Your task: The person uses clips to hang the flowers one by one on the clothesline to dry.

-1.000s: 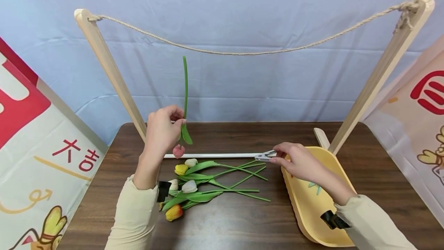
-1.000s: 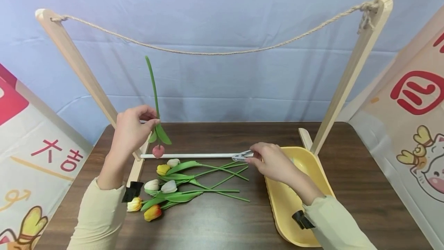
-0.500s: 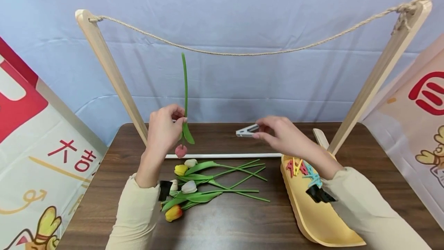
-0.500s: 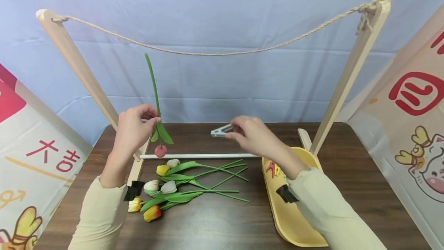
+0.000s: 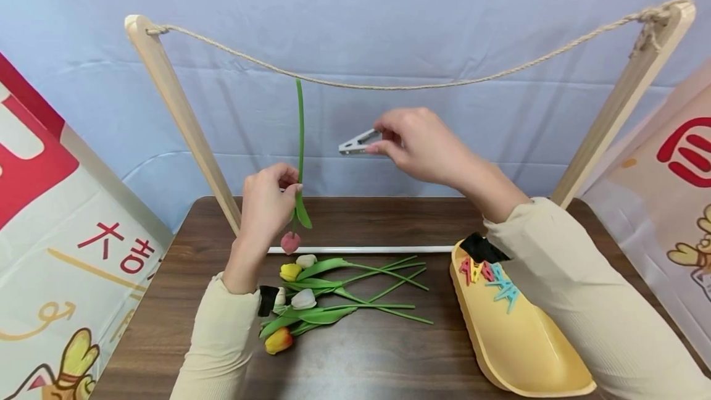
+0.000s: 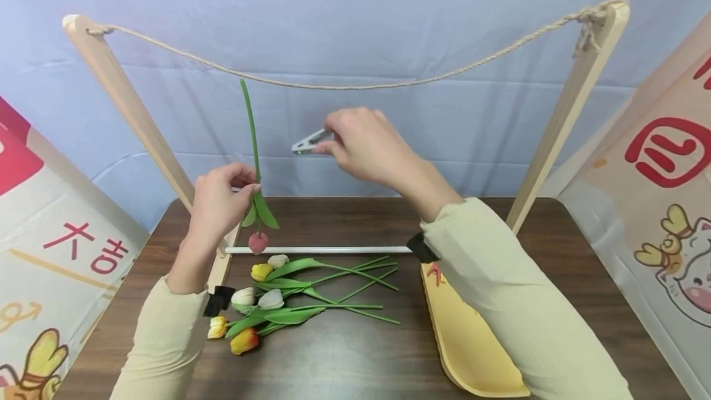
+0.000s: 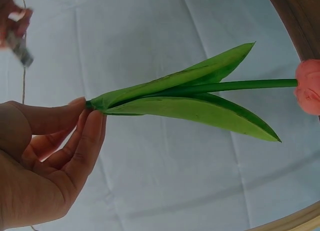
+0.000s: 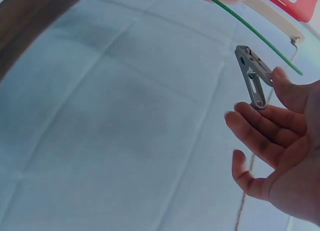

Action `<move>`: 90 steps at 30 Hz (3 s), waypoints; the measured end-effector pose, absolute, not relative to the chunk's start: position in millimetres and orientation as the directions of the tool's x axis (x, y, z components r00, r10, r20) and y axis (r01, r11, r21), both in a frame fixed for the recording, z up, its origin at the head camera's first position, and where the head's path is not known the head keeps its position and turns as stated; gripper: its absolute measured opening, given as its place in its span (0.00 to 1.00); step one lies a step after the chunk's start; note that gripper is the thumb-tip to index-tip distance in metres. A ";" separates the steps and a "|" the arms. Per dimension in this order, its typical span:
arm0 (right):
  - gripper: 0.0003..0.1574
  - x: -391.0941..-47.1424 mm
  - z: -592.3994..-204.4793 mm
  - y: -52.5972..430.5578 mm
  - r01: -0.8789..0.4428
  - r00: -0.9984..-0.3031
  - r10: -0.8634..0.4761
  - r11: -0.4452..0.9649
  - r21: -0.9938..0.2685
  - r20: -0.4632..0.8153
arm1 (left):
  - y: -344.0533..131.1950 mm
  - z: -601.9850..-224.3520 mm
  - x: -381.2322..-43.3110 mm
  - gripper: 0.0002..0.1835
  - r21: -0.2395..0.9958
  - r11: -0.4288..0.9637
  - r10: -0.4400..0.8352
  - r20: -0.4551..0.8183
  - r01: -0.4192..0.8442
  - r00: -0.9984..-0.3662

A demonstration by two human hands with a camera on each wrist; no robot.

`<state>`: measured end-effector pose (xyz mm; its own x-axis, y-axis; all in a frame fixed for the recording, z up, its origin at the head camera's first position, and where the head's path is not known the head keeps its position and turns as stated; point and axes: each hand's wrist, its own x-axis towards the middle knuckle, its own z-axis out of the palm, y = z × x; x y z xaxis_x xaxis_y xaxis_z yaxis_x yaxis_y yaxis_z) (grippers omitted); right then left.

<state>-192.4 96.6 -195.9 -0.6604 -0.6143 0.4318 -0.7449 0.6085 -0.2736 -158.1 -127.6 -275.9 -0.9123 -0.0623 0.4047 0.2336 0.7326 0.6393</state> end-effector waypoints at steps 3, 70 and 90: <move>0.10 -194.2 -187.2 91.6 -0.744 -0.650 -0.594 0.626 -0.236 0.474 | -127.1 -277.2 -159.1 0.04 0.641 0.730 -0.061 0.407 0.238 -0.911; 0.07 -195.8 -165.3 77.2 -0.697 -0.708 -0.479 0.593 -0.403 0.518 | -126.3 -281.2 -162.1 0.02 0.632 0.745 -0.035 0.357 0.214 -0.933; 0.06 -199.4 -227.9 158.5 -0.602 -0.739 -0.673 0.673 -0.429 -0.018 | -126.2 -288.6 -170.9 0.02 0.644 0.737 -0.025 0.327 0.204 -0.945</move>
